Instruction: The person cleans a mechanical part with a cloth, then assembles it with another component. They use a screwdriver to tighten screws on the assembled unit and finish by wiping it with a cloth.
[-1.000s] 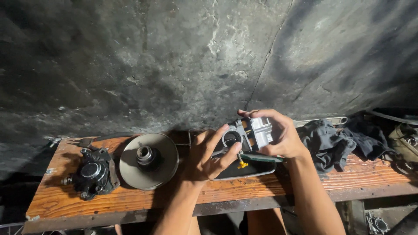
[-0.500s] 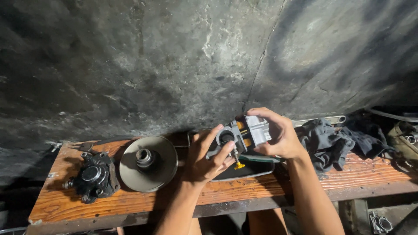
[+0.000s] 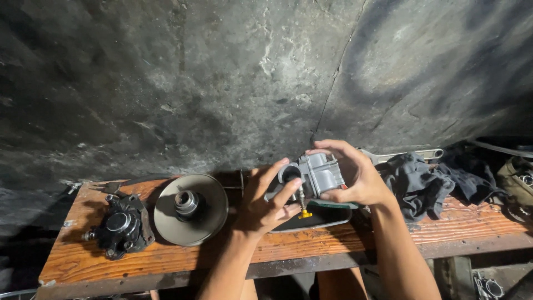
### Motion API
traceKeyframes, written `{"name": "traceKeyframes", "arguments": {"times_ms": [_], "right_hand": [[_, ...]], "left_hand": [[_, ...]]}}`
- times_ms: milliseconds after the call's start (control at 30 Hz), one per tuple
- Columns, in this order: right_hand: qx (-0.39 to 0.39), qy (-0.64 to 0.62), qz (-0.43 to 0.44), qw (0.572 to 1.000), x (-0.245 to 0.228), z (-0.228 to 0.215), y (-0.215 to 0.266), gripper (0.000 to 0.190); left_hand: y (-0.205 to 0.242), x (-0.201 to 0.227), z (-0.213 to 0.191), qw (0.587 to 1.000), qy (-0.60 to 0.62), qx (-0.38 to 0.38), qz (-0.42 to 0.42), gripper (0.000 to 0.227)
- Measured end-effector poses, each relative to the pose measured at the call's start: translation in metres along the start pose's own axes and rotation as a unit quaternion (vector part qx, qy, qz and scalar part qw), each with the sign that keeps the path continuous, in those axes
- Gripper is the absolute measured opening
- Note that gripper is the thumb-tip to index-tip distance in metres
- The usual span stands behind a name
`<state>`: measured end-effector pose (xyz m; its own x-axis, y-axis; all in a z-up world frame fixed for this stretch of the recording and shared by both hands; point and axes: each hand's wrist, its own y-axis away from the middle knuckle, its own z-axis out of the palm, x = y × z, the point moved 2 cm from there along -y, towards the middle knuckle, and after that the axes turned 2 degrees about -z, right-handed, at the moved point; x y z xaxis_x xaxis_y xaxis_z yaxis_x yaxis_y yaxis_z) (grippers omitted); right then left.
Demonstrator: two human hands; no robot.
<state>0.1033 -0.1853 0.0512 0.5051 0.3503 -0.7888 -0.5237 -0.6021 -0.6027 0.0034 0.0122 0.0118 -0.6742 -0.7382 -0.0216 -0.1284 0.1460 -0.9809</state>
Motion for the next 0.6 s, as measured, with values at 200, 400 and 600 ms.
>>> {"name": "traceKeyframes", "arguments": {"times_ms": [200, 400, 600], "right_hand": [[0.003, 0.016, -0.071, 0.997, 0.017, -0.007, 0.006, 0.089], [0.022, 0.055, -0.098, 0.993, -0.004, 0.014, -0.004, 0.082], [0.054, 0.141, -0.075, 0.986, -0.011, 0.025, -0.005, 0.088]], "left_hand": [[0.008, -0.002, 0.009, 0.998, 0.025, 0.012, -0.059, 0.062], [-0.016, 0.01, -0.001, 0.988, 0.07, 0.047, -0.131, 0.066], [-0.022, 0.016, 0.0, 0.963, 0.103, 0.071, -0.238, 0.067]]}}
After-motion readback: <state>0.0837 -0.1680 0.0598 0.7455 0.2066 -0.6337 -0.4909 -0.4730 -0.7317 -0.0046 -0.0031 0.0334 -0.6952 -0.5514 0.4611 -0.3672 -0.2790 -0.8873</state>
